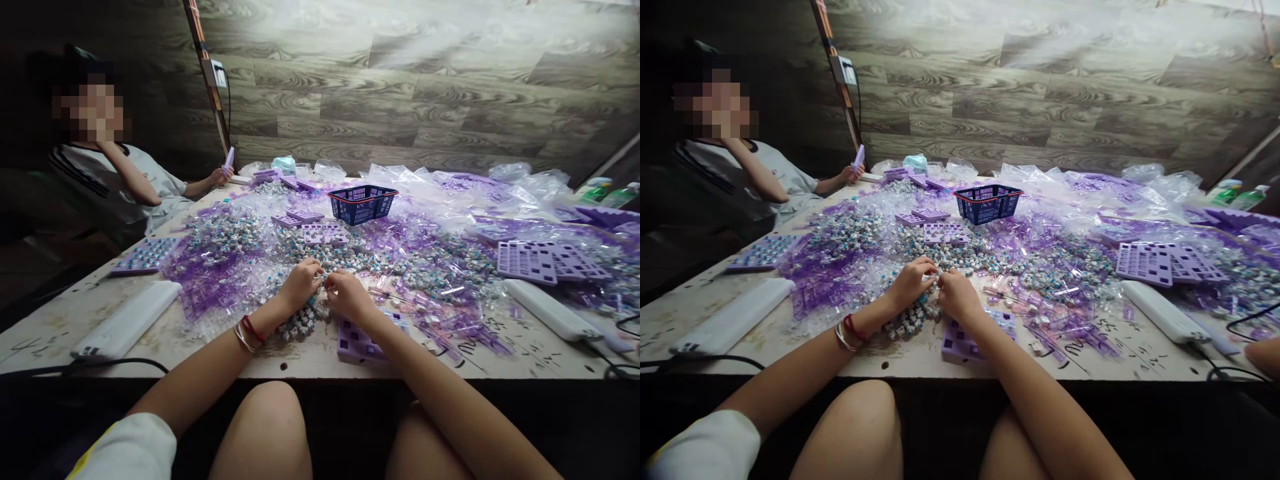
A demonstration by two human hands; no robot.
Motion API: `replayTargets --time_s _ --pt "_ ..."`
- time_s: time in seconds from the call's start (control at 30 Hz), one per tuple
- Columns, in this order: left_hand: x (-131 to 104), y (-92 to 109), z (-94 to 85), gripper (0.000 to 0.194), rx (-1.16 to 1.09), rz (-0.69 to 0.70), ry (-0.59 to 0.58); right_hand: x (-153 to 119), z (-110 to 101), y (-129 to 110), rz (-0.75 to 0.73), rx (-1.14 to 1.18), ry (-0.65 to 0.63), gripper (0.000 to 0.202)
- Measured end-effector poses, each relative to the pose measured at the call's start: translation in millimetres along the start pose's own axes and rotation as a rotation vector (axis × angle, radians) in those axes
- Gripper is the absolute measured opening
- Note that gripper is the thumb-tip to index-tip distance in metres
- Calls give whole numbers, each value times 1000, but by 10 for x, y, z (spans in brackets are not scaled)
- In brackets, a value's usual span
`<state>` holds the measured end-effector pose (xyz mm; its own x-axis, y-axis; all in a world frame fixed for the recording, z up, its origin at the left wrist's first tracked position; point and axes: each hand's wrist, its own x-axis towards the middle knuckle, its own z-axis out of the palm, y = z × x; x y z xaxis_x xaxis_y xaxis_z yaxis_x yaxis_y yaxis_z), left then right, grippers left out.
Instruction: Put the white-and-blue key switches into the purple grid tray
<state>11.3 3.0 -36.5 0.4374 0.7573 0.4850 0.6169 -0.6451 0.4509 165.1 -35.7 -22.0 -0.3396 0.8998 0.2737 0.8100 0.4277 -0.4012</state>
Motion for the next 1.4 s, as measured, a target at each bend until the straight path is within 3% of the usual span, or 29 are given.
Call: replayTargets --time_s 0.2,0.43,0.77,0.93,1.4 --pt "-43 128 8 17 -85 84 27 -198 -300 33 -87 241 155 22" --pt "-104 232 41 15 -66 151 -115 -550 -461 2 -104 275 -46 22" --pt "-107 229 70 16 -45 169 -146 -643 -503 -54 35 136 -174 19" --pt "-106 233 58 12 -41 178 -155 -626 -499 -74 24 134 -211 24" --pt "-116 234 75 13 -6 181 -213 -640 -420 -5 -73 226 -118 23"
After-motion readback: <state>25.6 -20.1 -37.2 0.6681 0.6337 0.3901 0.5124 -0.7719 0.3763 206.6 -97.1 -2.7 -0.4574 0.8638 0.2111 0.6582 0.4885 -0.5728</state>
